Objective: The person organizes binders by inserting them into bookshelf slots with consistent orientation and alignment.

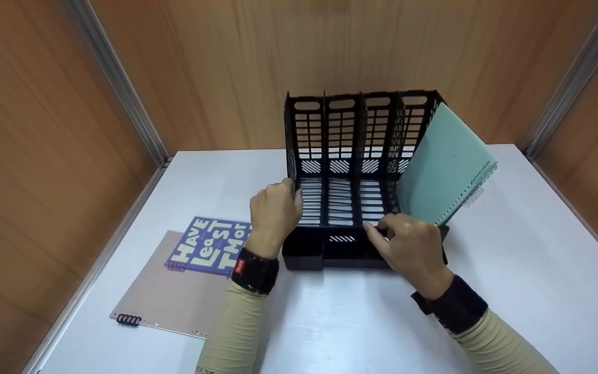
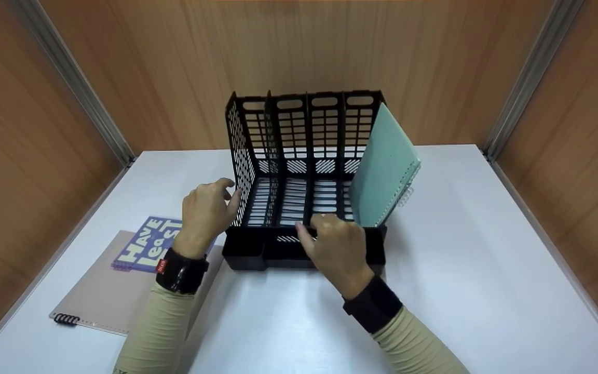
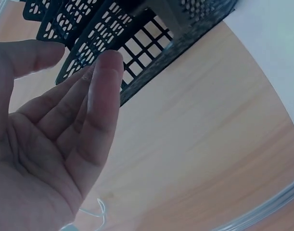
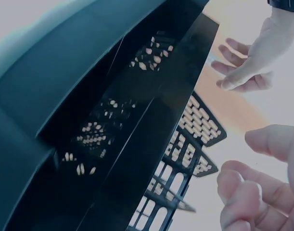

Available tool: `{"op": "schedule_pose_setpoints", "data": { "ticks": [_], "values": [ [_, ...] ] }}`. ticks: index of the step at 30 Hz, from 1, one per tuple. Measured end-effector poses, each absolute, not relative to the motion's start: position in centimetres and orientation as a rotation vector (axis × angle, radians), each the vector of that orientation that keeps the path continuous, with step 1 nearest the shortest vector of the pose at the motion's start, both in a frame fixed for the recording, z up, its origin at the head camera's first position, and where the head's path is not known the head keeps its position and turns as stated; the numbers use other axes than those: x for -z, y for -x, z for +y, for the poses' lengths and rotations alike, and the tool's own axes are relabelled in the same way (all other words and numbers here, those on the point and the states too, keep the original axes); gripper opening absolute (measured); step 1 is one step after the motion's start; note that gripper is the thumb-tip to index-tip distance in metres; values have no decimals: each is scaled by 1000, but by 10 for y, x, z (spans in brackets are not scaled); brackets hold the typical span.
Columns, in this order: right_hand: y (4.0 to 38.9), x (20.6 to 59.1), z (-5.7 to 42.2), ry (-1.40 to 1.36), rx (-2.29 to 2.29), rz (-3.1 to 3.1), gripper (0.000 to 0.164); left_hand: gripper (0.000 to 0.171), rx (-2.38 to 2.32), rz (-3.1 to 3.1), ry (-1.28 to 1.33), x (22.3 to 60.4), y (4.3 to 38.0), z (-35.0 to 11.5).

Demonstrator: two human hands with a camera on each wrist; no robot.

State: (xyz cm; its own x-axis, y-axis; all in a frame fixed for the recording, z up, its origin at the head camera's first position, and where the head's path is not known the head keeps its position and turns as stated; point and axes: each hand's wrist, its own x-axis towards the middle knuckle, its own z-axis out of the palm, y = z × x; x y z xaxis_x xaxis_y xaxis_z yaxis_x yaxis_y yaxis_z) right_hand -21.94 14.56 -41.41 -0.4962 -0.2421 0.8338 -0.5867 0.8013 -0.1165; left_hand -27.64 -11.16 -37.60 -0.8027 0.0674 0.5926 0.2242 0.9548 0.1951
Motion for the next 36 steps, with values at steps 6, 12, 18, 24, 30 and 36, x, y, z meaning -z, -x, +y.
{"op": "schedule_pose_setpoints", "data": {
  "ticks": [6, 12, 18, 24, 30, 36],
  "values": [
    [214, 417, 126, -684, -494, -2079, 24, 24, 281, -2543, 158, 380, 271, -137],
    [209, 420, 99, -782, -537, -2036, 25, 22, 260, -2560, 166, 384, 267, -161],
    [203, 425, 64, -866, -596, -2015, 25, 24, 282, -2602, 222, 390, 262, -196],
    [194, 433, 26, -950, -602, -2030, 28, 23, 361, -2617, 311, 400, 254, -241],
    [190, 434, -7, -1023, -602, -2061, 29, 22, 410, -2664, 405, 417, 245, -269],
    [189, 437, -28, -1042, -599, -2115, 29, 35, 434, -2779, 410, 420, 234, -287]
  ]
}}
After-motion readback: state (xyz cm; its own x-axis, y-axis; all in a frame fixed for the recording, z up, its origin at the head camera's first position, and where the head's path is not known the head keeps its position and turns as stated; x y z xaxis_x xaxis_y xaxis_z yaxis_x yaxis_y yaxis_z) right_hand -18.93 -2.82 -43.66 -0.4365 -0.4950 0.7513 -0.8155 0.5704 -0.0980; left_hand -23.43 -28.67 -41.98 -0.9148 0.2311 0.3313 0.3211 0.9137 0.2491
